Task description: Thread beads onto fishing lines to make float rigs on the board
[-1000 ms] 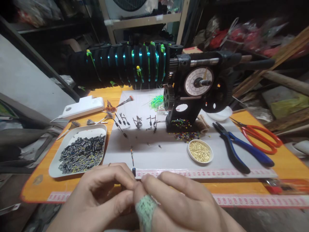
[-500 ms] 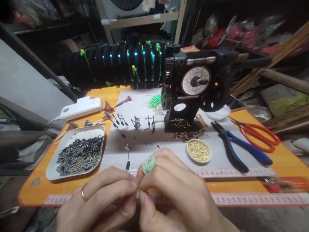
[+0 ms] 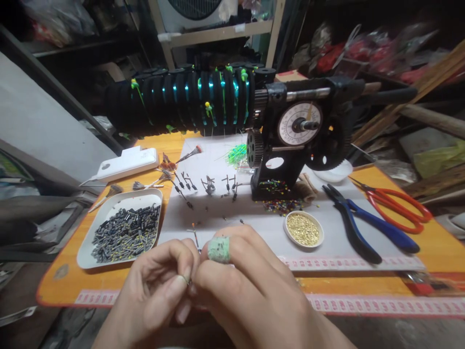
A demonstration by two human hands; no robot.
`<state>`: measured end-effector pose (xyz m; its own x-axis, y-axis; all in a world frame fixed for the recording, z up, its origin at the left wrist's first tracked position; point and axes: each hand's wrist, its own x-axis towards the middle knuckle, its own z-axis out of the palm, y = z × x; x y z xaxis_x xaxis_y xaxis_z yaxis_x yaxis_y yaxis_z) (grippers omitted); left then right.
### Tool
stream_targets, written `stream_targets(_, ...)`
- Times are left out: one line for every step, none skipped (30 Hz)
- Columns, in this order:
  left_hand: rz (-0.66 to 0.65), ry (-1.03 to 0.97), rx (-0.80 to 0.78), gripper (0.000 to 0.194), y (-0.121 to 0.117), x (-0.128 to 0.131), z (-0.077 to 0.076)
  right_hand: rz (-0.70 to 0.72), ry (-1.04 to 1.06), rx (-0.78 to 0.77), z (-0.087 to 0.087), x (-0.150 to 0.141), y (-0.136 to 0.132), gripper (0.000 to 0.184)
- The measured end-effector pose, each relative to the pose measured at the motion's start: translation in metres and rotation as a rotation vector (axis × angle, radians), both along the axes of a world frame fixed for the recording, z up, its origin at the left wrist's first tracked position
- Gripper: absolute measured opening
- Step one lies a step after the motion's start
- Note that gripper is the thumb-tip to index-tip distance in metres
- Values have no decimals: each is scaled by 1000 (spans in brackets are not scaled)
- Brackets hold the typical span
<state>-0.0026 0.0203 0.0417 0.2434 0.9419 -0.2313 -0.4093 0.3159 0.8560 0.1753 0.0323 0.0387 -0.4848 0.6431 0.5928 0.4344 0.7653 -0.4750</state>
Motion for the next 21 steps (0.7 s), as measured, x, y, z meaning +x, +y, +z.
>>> stream_targets(4, -17, -8, 47, 0, 0, -2, -14, 11, 8, -1, -1, -2, 33)
stream_targets(17, -27, -5, 46, -1, 0, -4, -31, 14, 10, -1, -2, -4, 33)
stream_targets(36, -34, 8, 43, -2, 1, -7, -55, 17, 4, -2, -3, -6, 33)
stream_targets(60, -39, 32, 39, -2, 2, -9, -76, 37, -12, -2, -5, -8, 33)
stream_targets(89, -34, 64, 35, -3, 3, -12, -96, 71, -50, -3, -7, -11, 32)
stream_targets(123, -13, 106, 30, -4, 4, -14, -115, 114, -95, -4, -9, -12, 32)
stream_targets(159, 24, 157, 23, -5, 4, -16, -135, 158, -126, -5, -11, -14, 31)
stream_targets(193, 73, 212, 16, -6, 3, -18, -146, 189, -150, -6, -12, -15, 30)
stream_targets(218, 131, 273, 11, -7, 2, -19, -150, 205, -163, -7, -12, -15, 29)
stream_targets(220, 195, 342, 11, -7, -1, -20, -154, 208, -170, -9, -12, -15, 28)
stream_targets(206, 254, 410, 15, -8, -4, -22, -155, 202, -173, -10, -12, -14, 27)
stream_targets(176, 303, 470, 18, -9, -7, -23, -162, 206, -176, -11, -11, -14, 25)
stream_targets(153, 340, 514, 19, -9, -9, -24, -170, 209, -189, -12, -10, -13, 23)
stream_targets(157, 368, 543, 19, -10, -10, -25, -182, 216, -205, -12, -9, -13, 21)
stream_targets(187, 388, 555, 19, -12, -11, -26, -196, 218, -217, -13, -8, -13, 19)
stream_targets(238, 403, 554, 20, -13, -10, -26, -209, 218, -228, -14, -7, -13, 18)
stream_targets(298, 417, 548, 20, -14, -8, -27, -223, 219, -240, -15, -6, -13, 17)
stream_targets(347, 433, 545, 21, -16, -6, -27, -235, 221, -245, -15, -5, -13, 17)
stream_targets(382, 451, 546, 21, -17, -3, -28, -244, 224, -251, -16, -5, -14, 16)
stream_targets(395, 468, 550, 21, -18, -1, -29, -252, 231, -252, -17, -5, -14, 16)
stream_targets(397, 483, 557, 22, -19, 1, -29, -250, 236, -252, -17, -6, -14, 15)
